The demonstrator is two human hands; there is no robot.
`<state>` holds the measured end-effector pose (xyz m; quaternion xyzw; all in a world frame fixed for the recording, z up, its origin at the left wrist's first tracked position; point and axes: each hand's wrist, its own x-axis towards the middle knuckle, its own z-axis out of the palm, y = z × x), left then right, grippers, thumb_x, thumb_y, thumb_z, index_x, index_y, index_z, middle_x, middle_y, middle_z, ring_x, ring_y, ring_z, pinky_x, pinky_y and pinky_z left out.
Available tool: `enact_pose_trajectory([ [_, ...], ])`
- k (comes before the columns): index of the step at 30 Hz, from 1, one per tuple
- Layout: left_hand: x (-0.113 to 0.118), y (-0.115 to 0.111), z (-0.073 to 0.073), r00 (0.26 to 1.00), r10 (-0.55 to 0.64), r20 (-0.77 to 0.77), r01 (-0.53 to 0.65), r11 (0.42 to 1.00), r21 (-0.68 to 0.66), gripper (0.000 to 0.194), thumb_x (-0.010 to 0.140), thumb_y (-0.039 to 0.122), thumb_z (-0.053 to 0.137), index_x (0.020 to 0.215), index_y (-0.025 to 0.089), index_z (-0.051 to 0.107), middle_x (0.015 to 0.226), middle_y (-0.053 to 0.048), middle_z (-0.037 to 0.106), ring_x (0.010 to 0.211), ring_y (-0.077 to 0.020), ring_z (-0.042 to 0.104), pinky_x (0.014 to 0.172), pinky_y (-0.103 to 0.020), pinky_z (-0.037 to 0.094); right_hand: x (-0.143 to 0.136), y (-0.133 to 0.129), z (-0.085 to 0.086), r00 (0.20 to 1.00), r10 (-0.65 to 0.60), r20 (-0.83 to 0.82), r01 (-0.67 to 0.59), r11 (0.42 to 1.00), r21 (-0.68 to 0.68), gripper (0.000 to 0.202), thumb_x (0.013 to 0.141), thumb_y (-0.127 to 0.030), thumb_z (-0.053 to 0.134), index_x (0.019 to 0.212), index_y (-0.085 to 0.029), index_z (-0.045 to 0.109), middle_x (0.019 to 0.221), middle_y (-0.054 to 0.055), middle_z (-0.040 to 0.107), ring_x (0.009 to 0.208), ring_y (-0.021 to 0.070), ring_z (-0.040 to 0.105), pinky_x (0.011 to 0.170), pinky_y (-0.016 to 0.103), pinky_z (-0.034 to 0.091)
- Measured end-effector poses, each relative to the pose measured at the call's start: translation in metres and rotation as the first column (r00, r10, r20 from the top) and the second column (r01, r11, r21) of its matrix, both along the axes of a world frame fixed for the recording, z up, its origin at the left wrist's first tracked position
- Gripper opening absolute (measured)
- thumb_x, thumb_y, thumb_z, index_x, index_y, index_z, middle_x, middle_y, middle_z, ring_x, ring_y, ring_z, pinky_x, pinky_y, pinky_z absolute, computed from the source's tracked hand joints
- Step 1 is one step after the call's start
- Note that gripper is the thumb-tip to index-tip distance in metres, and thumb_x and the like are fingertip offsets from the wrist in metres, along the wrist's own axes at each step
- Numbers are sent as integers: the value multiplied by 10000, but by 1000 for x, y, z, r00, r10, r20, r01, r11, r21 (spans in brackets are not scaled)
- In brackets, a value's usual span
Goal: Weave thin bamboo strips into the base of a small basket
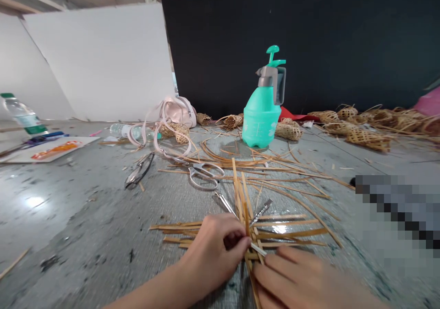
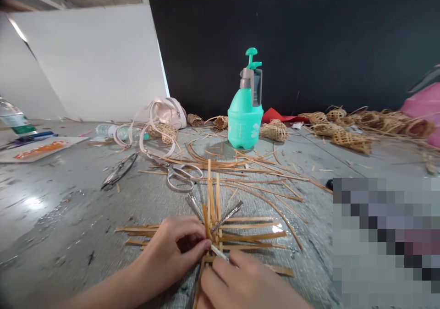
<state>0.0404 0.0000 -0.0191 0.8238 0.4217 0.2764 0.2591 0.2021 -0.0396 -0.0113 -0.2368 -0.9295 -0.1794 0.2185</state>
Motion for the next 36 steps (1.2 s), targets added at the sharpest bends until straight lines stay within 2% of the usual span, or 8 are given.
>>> enact_pose_trajectory([
  [4,0,1,0,1000,-3,7,4,1000,-25,137,702,71,584,576,121,572,529,47,462,502,-70,400,496,-179,292,3,3,-2,990,-90,-108,60,964,-258,101,766,-119,562,729,-208,590,709,-42,639,629,124,565,579,229,433],
  [8,-1,1,-2,999,-9,39,11,998,-54,132,691,52,572,581,123,562,548,49,456,512,-68,399,496,-173,290,3,1,-4,965,-235,-113,142,837,-529,224,625,-8,633,695,-215,585,769,-51,634,711,122,562,626,208,437],
  [14,0,0,-3,999,4,41,-1,998,-68,125,699,58,567,594,125,573,544,50,444,522,-75,403,510,-180,298,0,3,-3,932,-347,-103,158,646,-746,226,671,23,524,732,-192,552,837,-7,593,739,113,550,653,206,448],
  [16,0,1,-3,999,1,50,3,997,-72,111,698,58,567,615,128,587,551,50,452,525,-77,406,514,-180,303,2,5,-4,908,-393,-145,138,609,-781,194,722,-3,506,734,-195,531,813,-11,589,726,106,549,659,204,446],
  [21,-1,2,0,996,-48,72,54,994,-97,131,696,35,560,621,129,612,555,43,475,543,-85,422,526,-180,322,3,11,-11,860,-476,-184,151,581,-800,140,800,-102,493,724,-209,543,724,-28,611,675,118,558,622,231,436],
  [27,-3,3,-3,986,-118,117,127,989,-75,197,712,9,528,593,127,632,622,-2,595,643,-119,531,646,-210,397,-1,12,-15,815,-532,-229,138,563,-815,109,750,-121,529,671,-196,531,611,-29,571,561,113,521,524,219,406],
  [32,-5,1,1,965,-190,181,213,970,-117,190,710,26,504,592,118,621,679,-39,607,669,-142,550,613,-219,421,-6,10,-16,757,-579,-303,121,579,-806,150,710,-75,511,634,-198,471,575,-39,519,516,100,481,487,207,374],
  [36,-5,1,1,972,-62,227,129,948,-292,97,736,129,550,680,116,628,651,-27,594,617,-138,547,576,-222,424,-7,10,-15,732,-599,-325,130,591,-796,137,727,-100,518,652,-199,460,577,-39,512,518,104,476,492,215,368],
])
